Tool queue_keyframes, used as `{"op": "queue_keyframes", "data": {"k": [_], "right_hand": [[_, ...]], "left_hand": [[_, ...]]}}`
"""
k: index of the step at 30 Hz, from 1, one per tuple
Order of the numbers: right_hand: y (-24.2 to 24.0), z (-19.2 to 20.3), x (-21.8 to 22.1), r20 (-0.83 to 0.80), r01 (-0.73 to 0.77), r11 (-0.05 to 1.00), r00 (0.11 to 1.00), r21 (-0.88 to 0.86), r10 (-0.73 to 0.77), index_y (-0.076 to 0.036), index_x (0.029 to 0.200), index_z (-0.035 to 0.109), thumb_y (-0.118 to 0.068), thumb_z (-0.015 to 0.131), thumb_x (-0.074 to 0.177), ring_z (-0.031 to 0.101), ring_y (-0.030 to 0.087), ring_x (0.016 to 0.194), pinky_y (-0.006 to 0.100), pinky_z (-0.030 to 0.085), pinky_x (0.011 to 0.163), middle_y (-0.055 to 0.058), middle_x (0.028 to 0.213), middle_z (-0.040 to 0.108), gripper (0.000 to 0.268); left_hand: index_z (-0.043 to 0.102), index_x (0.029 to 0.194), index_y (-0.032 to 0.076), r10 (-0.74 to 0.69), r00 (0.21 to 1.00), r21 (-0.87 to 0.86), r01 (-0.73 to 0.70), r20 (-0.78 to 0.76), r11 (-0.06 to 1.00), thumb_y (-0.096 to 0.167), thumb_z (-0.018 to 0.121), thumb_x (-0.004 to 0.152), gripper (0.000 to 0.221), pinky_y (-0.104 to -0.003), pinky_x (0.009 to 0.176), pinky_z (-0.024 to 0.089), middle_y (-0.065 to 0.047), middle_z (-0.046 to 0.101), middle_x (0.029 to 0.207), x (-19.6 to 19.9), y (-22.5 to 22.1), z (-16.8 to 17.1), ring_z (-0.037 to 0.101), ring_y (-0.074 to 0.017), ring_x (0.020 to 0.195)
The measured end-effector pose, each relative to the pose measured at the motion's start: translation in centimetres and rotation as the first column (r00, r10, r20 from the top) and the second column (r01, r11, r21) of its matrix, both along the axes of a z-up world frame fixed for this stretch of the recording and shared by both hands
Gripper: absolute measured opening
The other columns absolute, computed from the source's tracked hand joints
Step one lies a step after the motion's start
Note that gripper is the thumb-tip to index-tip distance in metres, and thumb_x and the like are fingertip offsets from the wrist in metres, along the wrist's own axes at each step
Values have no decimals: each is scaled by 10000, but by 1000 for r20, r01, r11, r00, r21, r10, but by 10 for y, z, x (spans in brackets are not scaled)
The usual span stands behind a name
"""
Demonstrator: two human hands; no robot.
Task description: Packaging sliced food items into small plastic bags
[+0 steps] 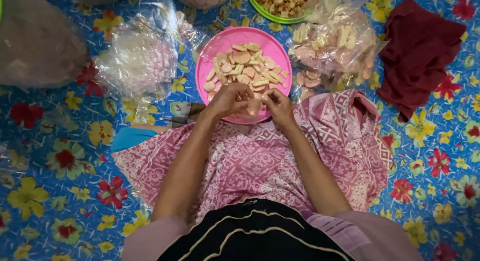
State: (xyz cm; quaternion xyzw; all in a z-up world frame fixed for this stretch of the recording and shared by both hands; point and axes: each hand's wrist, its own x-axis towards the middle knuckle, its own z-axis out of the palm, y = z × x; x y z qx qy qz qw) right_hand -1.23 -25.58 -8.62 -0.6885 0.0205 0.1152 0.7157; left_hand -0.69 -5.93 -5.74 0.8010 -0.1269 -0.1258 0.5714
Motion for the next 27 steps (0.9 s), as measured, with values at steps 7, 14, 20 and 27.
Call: {"op": "queue_keyframes", "data": {"k": [7,14,20,27], "right_hand": [[-2,-4,1,65,-42,996,997,-85,48,-66,875,620,-108,653,861,515,79,553,193,441,533,43,665,570,56],[3,15,-1,84,-37,996,996,-80,43,-61,893,597,-109,626,884,518,88,562,198,449,549,54,675,570,57],[-2,-10,2,106,-71,995,991,-68,78,-66,889,602,-90,618,880,520,103,569,207,448,548,54,674,565,30],[-2,-8,4,51,-62,998,997,-19,63,-56,930,573,-94,568,915,549,95,582,194,469,554,44,696,558,41]], "left_hand": [[704,860,149,-60,997,95,54,58,994,39,674,704,193,-357,621,506,-102,636,699,6,1,-14,635,-291,657],[675,906,144,-64,989,128,47,130,991,-6,544,757,249,-427,745,504,-155,637,801,5,0,-10,627,-375,830],[668,875,175,-152,981,207,125,120,970,-10,597,712,257,-423,802,488,-130,621,833,5,3,-4,617,-364,868],[649,868,163,-85,985,179,58,150,982,29,593,749,188,-426,771,481,-134,589,787,6,4,-29,613,-353,829]]}}
